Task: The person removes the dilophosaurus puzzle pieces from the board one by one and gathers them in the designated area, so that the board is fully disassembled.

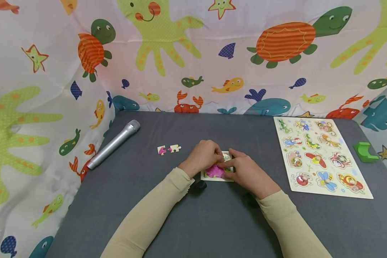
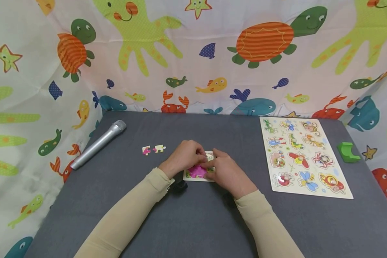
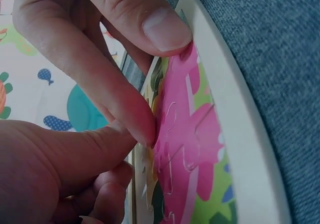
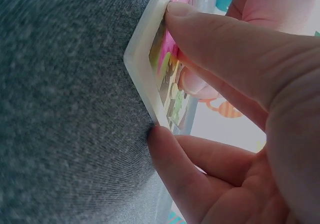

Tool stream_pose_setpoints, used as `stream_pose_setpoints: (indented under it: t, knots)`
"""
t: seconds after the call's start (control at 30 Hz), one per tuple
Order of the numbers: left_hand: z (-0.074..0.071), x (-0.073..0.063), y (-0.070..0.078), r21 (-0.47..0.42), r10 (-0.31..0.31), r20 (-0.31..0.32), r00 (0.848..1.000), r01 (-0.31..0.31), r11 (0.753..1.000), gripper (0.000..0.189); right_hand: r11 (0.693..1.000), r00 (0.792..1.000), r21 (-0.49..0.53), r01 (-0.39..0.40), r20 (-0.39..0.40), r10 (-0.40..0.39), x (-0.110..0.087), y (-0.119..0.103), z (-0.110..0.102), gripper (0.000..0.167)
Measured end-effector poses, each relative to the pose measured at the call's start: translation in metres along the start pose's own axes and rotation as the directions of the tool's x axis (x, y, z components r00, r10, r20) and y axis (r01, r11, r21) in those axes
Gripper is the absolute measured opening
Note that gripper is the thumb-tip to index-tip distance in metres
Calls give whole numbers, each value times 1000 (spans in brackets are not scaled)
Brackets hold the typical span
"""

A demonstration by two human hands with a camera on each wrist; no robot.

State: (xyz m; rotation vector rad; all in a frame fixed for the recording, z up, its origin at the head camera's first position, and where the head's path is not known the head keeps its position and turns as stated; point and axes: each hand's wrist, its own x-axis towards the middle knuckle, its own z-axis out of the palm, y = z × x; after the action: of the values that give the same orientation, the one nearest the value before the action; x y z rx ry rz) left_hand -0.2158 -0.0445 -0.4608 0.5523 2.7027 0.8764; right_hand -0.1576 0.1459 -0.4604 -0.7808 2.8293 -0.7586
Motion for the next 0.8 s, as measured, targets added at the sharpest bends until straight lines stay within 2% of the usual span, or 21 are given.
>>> stream_pose_setpoints:
  t: [0.13, 0.3, 0.5, 0.6, 0.8]
  knots:
    - [-4, -1, -2, -22, 0, -14, 1000, -1, 1000, 11, 1000, 1000, -3, 22, 7, -21, 1, -2, -1, 36]
    - [-16, -4, -12, -69, -24, -20, 1000, 22, 997, 13, 1000, 1000, -5, 9, 22, -8, 1, -4, -1, 39]
    - [-35, -10, -33, -49, -83, -87, 993, 79, 996, 11, 999, 998, -29, -41, 42, 42, -2, -5, -2, 40]
    - [-43, -15, -45, -45, -107, -101, 989, 103, 994, 10, 997, 997, -39, -62, 42, 64, -3, -5, -2, 38]
    - [-58, -24, -70, -45, -155, -122, 980, 151, 988, 10, 998, 998, -32, -54, 43, 55, -2, -6, 0, 38]
